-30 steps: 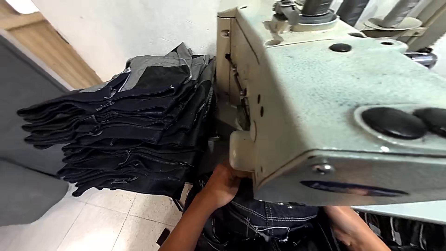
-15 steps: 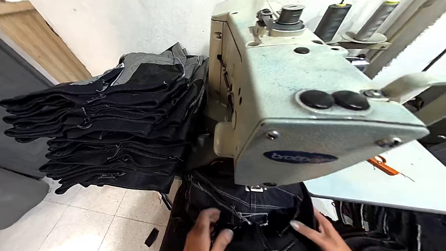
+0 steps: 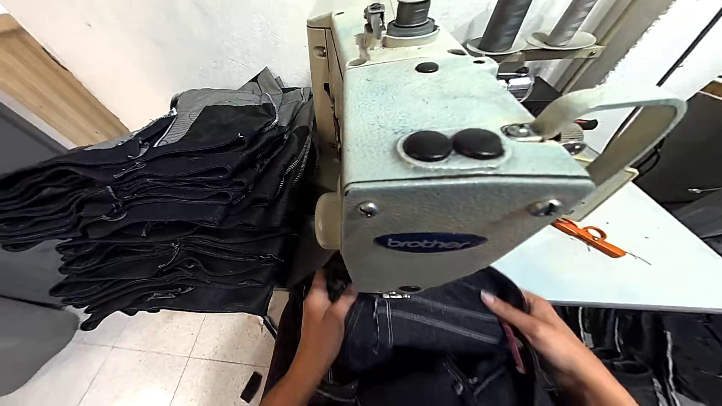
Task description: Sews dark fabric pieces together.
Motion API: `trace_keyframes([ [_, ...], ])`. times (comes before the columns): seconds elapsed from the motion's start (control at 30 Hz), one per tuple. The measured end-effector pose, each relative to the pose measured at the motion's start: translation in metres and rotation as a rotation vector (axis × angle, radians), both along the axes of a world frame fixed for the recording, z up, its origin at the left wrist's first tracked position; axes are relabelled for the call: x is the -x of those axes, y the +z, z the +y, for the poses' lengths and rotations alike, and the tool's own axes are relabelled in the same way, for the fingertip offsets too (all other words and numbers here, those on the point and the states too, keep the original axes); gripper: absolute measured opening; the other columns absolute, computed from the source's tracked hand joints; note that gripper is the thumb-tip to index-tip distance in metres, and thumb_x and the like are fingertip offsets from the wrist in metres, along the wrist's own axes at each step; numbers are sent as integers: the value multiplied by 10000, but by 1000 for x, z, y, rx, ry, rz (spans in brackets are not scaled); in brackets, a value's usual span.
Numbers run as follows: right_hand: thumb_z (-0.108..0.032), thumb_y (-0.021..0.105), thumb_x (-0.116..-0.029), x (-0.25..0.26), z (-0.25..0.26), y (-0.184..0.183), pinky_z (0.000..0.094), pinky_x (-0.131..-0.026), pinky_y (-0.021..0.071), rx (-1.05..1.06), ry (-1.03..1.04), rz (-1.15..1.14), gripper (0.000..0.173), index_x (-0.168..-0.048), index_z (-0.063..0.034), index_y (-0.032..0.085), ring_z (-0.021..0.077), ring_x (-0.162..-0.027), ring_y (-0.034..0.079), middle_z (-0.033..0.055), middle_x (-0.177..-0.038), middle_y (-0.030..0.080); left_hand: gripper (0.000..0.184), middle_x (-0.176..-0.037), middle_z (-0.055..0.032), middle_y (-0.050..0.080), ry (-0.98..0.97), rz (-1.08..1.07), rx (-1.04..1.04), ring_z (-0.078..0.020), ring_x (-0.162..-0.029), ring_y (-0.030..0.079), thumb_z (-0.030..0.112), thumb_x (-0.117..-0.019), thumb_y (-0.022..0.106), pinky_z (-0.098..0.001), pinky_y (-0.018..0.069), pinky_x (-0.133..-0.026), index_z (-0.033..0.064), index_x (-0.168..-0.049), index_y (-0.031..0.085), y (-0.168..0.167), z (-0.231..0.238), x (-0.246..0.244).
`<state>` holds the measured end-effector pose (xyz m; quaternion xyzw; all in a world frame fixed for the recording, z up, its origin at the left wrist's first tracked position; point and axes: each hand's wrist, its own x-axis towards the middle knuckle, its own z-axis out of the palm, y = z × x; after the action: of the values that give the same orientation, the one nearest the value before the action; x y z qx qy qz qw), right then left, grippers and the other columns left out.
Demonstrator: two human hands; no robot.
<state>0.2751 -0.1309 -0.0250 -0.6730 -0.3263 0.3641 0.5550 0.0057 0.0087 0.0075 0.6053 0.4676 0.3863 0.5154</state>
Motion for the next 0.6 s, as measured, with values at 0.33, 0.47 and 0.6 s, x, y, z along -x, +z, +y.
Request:
trace_keyframes([
  [0.33, -200, 680, -868, -25, 31, 1, 161, -738, 582, -118, 53, -36, 84, -934, -233, 719, -50, -780, 691, -150, -825, 743, 479, -1097, -111, 715, -109, 87, -270, 4, -1030, 672, 121, -873, 647, -198, 539, -932, -130, -1272, 561, -7, 12, -1],
  [0.47, -201, 687, -876, -23, 29, 7, 147, -735, 576, -127, 74, -37, 79, -923, -253, 724, -60, -786, 686, -162, -837, 744, 484, -1075, -81, 720, -109, 57, -252, 24, -1008, 674, 146, -896, 644, -194, 553, -918, -138, -1275, 544, -9, 8, 1],
  [0.6, -449, 851, -745, -27, 26, 10, 160, -803, 583, -186, 191, -90, 339, -1005, -266, 736, -66, -877, 690, -192, -922, 746, 506, -1063, -108, 724, -111, 90, -241, -1, -1000, 683, 180, -923, 662, -216, 557, -911, -150, -1283, 529, -9, 6, 6],
])
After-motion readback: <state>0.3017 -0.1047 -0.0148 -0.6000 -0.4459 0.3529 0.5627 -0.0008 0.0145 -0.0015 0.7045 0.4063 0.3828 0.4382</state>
